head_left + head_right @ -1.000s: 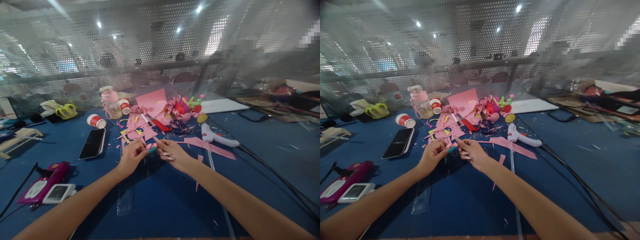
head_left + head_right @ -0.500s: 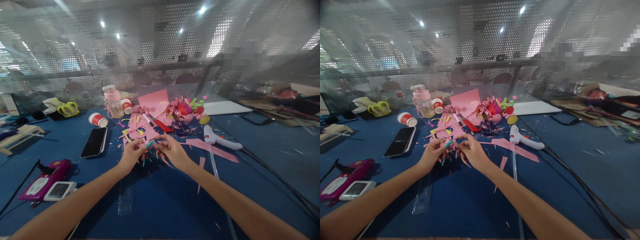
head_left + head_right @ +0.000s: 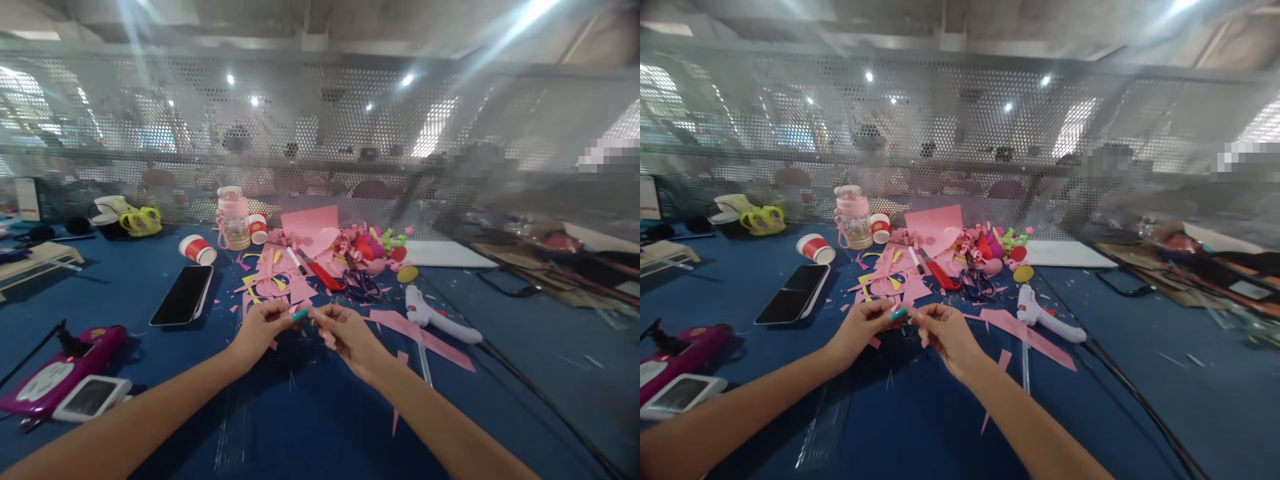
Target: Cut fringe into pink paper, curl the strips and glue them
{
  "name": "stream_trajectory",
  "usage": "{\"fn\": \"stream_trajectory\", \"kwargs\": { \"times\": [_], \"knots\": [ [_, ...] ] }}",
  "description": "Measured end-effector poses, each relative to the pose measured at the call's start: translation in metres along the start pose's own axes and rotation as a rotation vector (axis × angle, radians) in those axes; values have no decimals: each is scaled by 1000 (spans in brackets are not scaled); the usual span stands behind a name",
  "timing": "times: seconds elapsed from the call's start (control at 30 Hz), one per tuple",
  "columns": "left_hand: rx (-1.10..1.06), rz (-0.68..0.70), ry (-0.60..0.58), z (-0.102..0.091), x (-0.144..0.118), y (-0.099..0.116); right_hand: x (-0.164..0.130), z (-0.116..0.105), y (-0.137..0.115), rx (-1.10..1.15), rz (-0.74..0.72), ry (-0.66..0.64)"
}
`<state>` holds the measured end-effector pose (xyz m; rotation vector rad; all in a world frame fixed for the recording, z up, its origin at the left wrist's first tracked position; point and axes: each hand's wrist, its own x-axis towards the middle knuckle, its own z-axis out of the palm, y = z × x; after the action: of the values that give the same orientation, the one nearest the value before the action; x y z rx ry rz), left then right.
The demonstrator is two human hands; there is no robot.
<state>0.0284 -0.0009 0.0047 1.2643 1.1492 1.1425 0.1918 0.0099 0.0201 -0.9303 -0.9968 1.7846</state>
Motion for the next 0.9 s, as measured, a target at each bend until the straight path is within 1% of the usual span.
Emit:
{"fn": "stream_trajectory", "kwargs": {
  "times": [0.1, 0.2, 0.3, 0.43, 0.5, 0.57, 0.63, 0.7, 0.8, 0.9],
  "knots": [
    [-74, -4, -30, 0, 2, -1, 1, -2, 1, -108, 1, 35],
    [-84, -21, -66, -1, 4, -4, 3, -5, 4, -156, -45, 88],
    [-99, 43, -94, -1, 6, -8, 4, -7, 6, -259, -127, 129],
    [-109, 109, -128, -1, 5, -7, 2, -9, 8, -568, -303, 202],
    [-94, 133, -140, -2, 5, -5, 0, -10, 8, -754, -382, 185],
    [-55, 161, -127, -3, 4, -5, -1, -9, 9, -870, -413, 145],
    [-42, 170, -90, -4, 5, -6, -1, -8, 13, -839, -376, 122],
    [-59, 140, -60, -3, 5, -8, 0, -5, 17, -695, -291, 102],
    [-58, 63, -73, -1, 5, -11, 1, -1, 20, -501, -179, 29],
    [-1, 30, -91, 1, 3, -11, 0, 1, 19, -440, -144, -34]
  ]
}}
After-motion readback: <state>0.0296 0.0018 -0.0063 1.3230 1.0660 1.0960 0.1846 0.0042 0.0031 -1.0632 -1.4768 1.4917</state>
